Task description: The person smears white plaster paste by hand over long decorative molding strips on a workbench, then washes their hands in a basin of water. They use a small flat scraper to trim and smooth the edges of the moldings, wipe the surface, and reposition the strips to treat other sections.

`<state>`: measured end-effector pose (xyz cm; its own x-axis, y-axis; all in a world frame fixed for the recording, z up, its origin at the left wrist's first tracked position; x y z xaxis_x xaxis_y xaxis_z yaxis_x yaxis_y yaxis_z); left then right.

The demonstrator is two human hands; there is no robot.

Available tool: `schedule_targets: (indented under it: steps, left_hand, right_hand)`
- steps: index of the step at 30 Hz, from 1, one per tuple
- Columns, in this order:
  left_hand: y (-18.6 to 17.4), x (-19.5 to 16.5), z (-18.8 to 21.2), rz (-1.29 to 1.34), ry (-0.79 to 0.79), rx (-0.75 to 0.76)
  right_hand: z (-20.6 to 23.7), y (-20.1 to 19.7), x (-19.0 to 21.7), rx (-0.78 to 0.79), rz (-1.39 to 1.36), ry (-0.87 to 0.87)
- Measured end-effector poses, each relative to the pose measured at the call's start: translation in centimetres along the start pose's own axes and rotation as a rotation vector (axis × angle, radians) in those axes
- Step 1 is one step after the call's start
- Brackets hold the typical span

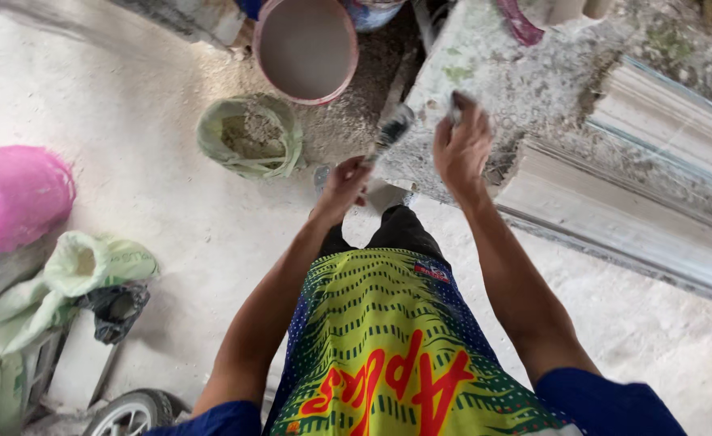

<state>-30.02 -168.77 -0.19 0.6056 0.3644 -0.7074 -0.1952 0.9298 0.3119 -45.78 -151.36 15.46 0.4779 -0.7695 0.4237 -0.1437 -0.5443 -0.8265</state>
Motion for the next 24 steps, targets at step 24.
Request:
schedule_targets:
  steps: [24]
  left_hand:
    - [5.0,3.1,-2.7,-0.728,0.337,-0.221]
  right_hand:
    - [11.6,5.9,-0.9,0.557,0.266,0.359]
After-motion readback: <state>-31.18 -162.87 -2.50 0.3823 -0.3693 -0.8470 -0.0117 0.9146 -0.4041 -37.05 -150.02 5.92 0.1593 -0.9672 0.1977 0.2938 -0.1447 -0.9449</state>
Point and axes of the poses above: each hand's wrist, its own z-axis away from the middle knuckle, its own y-axis out of the palm, x = y × z, the point moved 8 cm from there along -z, towards the middle knuckle, and after that the axes turned 2 degrees about -z, right-handed, at the moved point
